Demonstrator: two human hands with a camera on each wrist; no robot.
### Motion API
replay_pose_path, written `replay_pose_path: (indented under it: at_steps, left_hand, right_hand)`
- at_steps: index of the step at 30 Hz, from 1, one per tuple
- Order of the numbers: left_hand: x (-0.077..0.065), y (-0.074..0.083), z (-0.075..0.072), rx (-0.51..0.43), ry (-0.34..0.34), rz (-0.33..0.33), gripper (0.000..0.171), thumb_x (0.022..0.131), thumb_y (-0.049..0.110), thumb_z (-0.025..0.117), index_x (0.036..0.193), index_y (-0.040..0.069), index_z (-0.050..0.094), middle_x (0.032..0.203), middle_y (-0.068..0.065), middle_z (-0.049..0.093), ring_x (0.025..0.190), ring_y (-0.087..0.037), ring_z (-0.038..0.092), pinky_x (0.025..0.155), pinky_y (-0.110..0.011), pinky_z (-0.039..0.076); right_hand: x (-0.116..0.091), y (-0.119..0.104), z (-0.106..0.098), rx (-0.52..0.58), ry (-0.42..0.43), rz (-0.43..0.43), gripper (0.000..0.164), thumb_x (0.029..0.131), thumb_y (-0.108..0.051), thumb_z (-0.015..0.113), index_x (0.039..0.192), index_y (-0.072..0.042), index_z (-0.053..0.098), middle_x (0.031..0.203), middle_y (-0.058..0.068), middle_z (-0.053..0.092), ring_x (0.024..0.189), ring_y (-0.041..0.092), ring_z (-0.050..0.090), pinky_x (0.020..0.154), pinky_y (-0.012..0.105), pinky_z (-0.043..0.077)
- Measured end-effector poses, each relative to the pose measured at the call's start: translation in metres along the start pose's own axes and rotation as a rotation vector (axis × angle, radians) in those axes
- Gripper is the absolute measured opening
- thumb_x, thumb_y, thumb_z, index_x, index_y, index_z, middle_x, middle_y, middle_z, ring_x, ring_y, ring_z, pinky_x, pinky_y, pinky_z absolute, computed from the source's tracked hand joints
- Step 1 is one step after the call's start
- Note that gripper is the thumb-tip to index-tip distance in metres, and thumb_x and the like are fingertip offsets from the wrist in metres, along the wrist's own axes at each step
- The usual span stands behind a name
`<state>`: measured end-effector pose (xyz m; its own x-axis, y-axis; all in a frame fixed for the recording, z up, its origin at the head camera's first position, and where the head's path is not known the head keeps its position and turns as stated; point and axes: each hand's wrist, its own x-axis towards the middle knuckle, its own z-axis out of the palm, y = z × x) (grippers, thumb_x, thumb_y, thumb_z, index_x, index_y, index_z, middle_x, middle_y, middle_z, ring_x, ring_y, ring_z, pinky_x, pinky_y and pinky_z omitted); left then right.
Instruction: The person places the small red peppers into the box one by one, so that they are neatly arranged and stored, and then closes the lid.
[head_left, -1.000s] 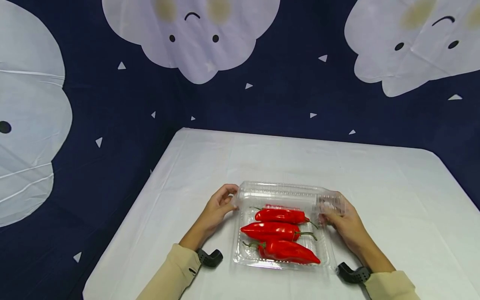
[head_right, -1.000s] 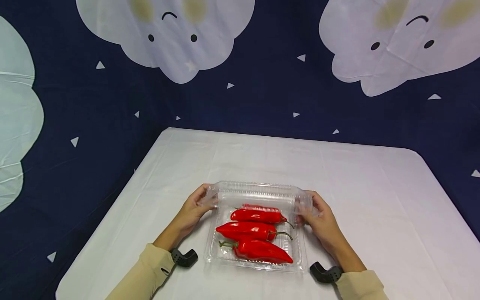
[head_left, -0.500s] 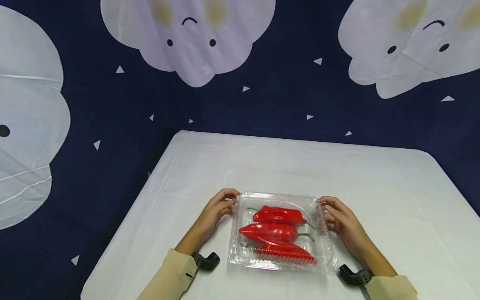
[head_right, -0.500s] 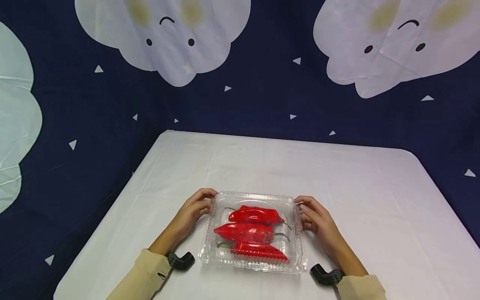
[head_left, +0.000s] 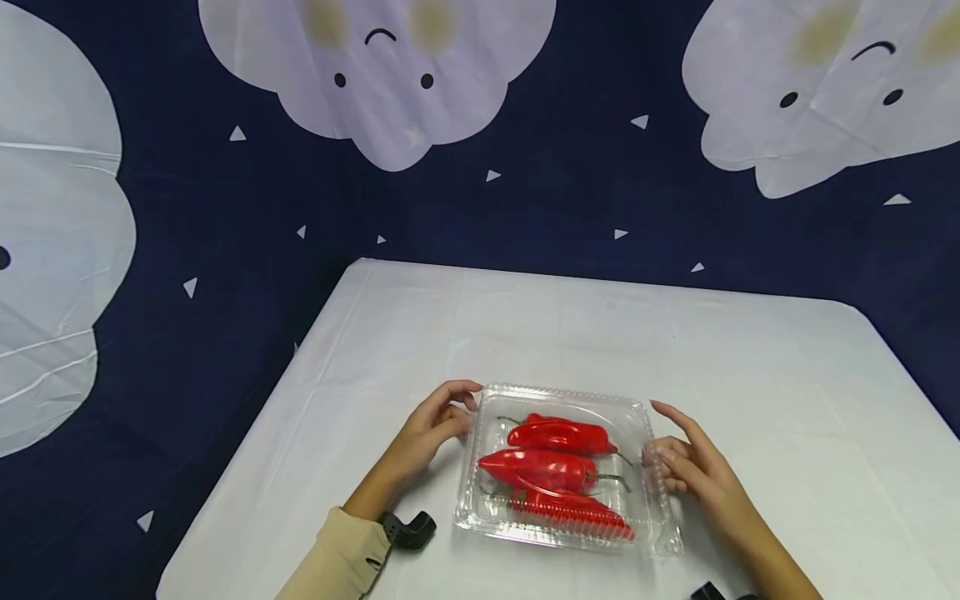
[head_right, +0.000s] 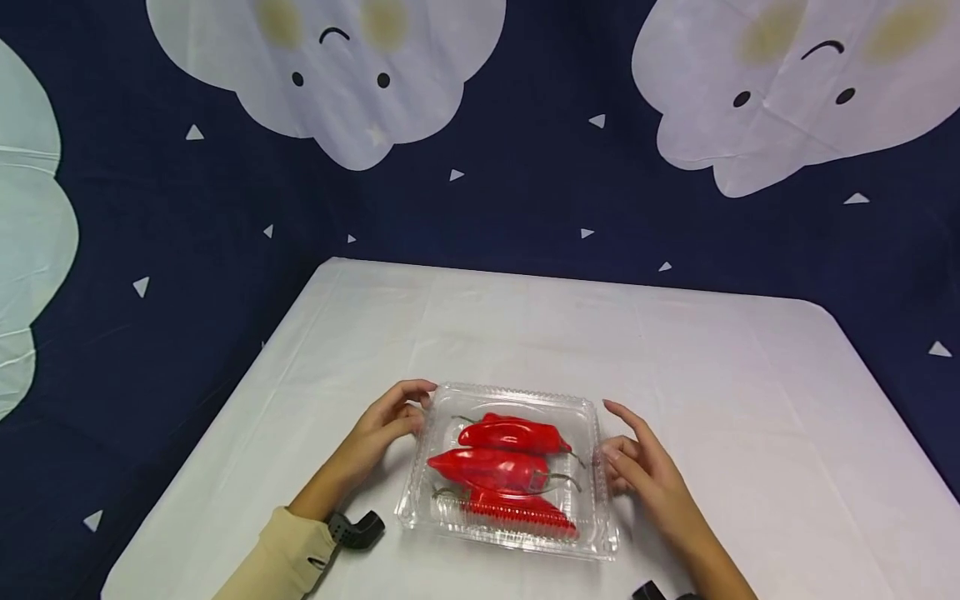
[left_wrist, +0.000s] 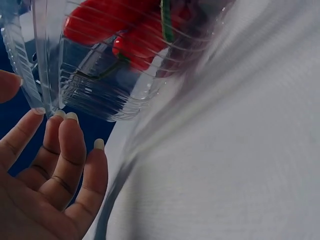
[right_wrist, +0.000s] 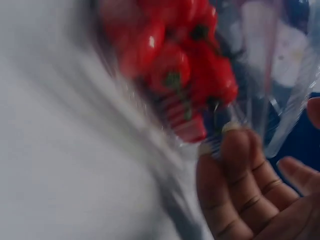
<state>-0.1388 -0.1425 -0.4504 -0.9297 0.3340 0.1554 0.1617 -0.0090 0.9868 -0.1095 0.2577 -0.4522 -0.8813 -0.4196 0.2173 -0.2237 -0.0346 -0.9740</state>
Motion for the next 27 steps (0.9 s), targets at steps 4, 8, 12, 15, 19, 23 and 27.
replay_pose_path:
  at_steps: [4,8,12,15,19,23,27]
  left_hand:
    - [-0.001,0.004,0.001,0.033,-0.006,0.003,0.043,0.097,-0.001,0.058,0.140,-0.002,0.051,0.115,-0.028,0.052,0.085,-0.017,0.060,0.078,-0.029,0.053]
    - [-0.006,0.010,0.002,0.060,-0.009,0.002,0.047,0.098,0.000,0.059,0.144,0.002,0.049,0.117,-0.026,0.052,0.087,-0.016,0.061,0.077,-0.026,0.051]
    - [-0.019,0.013,0.005,0.097,-0.032,0.002,0.056,0.099,0.001,0.061,0.151,0.007,0.042,0.119,-0.021,0.052,0.089,-0.016,0.062,0.077,-0.024,0.051]
    - [-0.034,0.017,0.008,0.145,-0.033,-0.013,0.062,0.099,0.005,0.062,0.155,0.012,0.037,0.120,-0.016,0.054,0.089,-0.018,0.064,0.078,-0.027,0.053]
    - [-0.058,0.023,0.014,0.197,0.000,-0.026,0.067,0.098,0.008,0.064,0.157,0.020,0.035,0.115,-0.010,0.059,0.087,-0.019,0.065,0.082,-0.030,0.054]
    - [-0.080,0.026,0.024,0.211,0.029,0.000,0.067,0.097,0.006,0.066,0.156,0.018,0.036,0.102,-0.005,0.065,0.083,-0.017,0.063,0.079,-0.029,0.054]
    - [-0.095,0.027,0.035,0.204,0.071,-0.049,0.066,0.098,0.008,0.066,0.156,0.017,0.036,0.089,-0.001,0.068,0.077,-0.014,0.063,0.078,-0.029,0.053]
  right_hand:
    - [-0.026,-0.006,0.009,-0.048,-0.015,0.074,0.066,0.105,0.009,0.038,0.163,-0.008,0.013,0.089,0.003,0.060,0.074,0.011,0.054,0.061,0.030,0.051]
    - [-0.045,-0.009,0.019,-0.014,-0.054,0.086,0.071,0.103,0.013,0.038,0.163,-0.006,0.006,0.082,0.008,0.058,0.069,0.023,0.050,0.060,0.036,0.047]
    - [-0.056,-0.013,0.026,0.020,-0.035,0.110,0.074,0.103,0.013,0.041,0.164,-0.008,0.004,0.084,0.011,0.067,0.070,0.021,0.060,0.064,0.036,0.055]
    - [-0.061,-0.015,0.030,0.080,-0.029,0.127,0.076,0.103,0.014,0.041,0.164,-0.011,0.003,0.085,0.014,0.068,0.073,0.019,0.066,0.065,0.038,0.058]
    - [-0.065,-0.014,0.036,0.159,-0.029,0.154,0.080,0.102,0.015,0.042,0.165,-0.015,0.003,0.082,0.016,0.067,0.069,0.021,0.067,0.063,0.036,0.058]
    - [-0.070,-0.012,0.042,0.226,-0.011,0.201,0.080,0.103,0.012,0.042,0.165,-0.023,0.006,0.083,0.013,0.069,0.067,0.015,0.067,0.058,0.033,0.057]
    - [-0.071,-0.007,0.047,0.296,0.004,0.186,0.079,0.103,0.013,0.041,0.165,-0.025,0.009,0.083,0.010,0.070,0.066,0.011,0.067,0.052,0.032,0.057]
